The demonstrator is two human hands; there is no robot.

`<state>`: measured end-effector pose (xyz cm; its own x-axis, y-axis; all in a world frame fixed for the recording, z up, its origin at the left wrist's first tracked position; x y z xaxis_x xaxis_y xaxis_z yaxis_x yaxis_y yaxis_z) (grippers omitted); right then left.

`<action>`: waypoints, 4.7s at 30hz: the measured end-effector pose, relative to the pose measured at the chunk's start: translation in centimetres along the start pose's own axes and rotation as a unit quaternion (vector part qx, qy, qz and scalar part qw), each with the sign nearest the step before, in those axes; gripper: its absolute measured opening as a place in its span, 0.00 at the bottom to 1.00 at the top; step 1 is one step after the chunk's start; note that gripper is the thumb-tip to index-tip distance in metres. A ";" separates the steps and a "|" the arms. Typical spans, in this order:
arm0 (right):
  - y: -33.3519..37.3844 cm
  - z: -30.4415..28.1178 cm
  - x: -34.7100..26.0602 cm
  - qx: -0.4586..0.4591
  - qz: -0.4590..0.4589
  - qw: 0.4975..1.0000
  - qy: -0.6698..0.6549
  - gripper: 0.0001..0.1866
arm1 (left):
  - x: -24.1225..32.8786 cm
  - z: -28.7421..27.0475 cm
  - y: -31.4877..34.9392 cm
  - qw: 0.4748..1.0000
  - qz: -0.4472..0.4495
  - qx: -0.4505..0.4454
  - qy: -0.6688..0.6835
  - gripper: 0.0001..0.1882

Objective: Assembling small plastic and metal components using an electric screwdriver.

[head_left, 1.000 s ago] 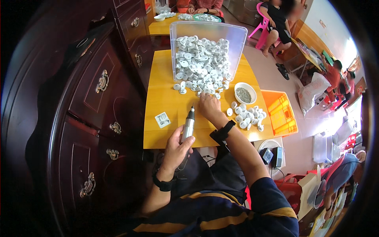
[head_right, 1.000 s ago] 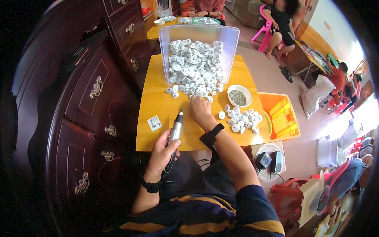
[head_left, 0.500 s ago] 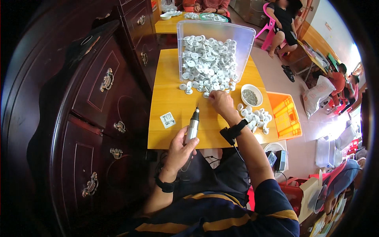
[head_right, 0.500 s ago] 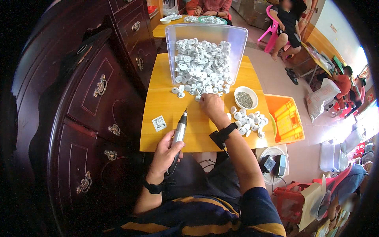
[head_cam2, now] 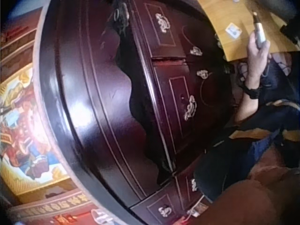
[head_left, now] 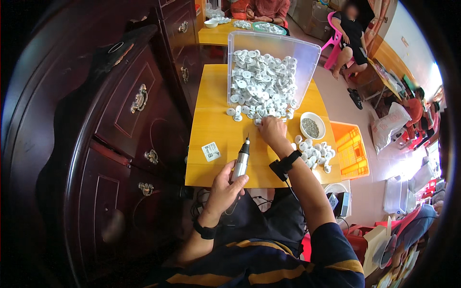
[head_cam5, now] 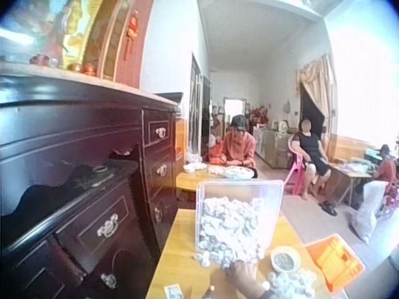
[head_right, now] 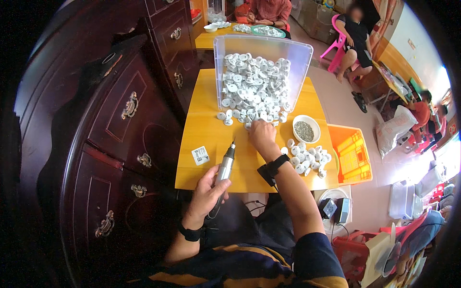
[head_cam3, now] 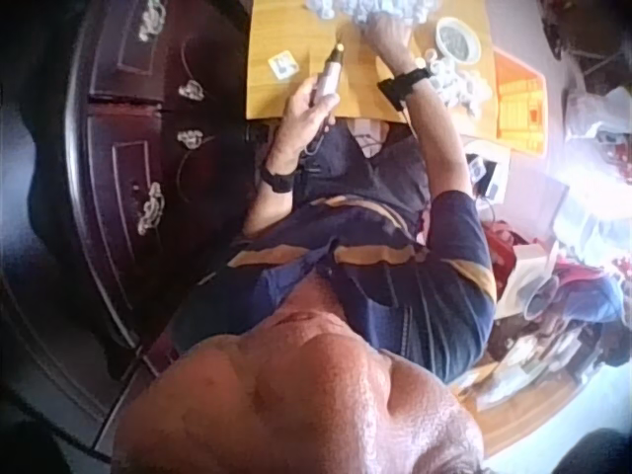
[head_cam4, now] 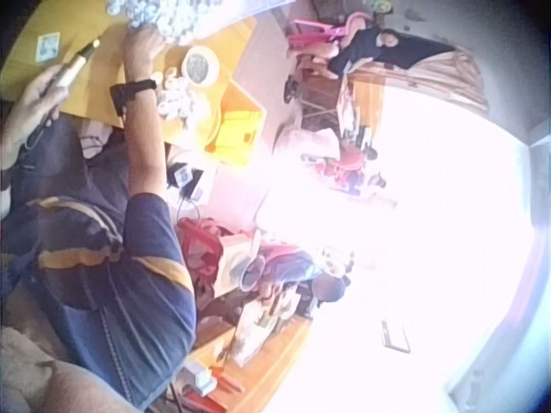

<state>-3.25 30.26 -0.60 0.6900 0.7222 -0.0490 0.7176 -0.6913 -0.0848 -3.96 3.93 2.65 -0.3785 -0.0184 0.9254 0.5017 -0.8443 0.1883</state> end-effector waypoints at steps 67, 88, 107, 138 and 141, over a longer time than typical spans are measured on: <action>10.4 -1.0 2.9 -0.173 0.078 0.441 -0.877 0.11 | -0.9 2.0 0.4 0.991 -0.005 -0.127 -0.030 0.30; 10.3 -2.3 7.7 0.115 0.059 0.985 -0.113 0.09 | -1.6 1.4 0.1 0.993 0.033 -0.082 -0.079 0.31; 11.4 1.3 4.5 0.028 0.084 0.780 -0.620 0.12 | -2.5 1.2 0.2 0.985 0.013 -0.116 -0.127 0.32; 12.3 1.2 4.2 0.023 0.086 0.787 -0.611 0.11 | -2.1 1.7 0.4 0.987 -0.017 -0.123 -0.101 0.30; 12.8 1.4 4.3 0.033 0.085 0.775 -0.625 0.10 | -2.0 1.8 0.7 0.988 -0.036 -0.125 -0.080 0.28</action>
<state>8.74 24.52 -3.24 0.1138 0.1074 -0.9877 0.5911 -0.8064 -0.0196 -1.50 4.37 1.54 -0.2690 0.1142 0.9563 0.2624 -0.9467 0.1868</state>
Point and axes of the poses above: each hand's wrist, its own y-axis away from the middle knuckle, its own z-axis out of the palm, x = y × z, the point moved 3 cm from there along -y, towards the middle knuckle, and after that the axes turned 8 degrees about y, right-handed, at the moved point
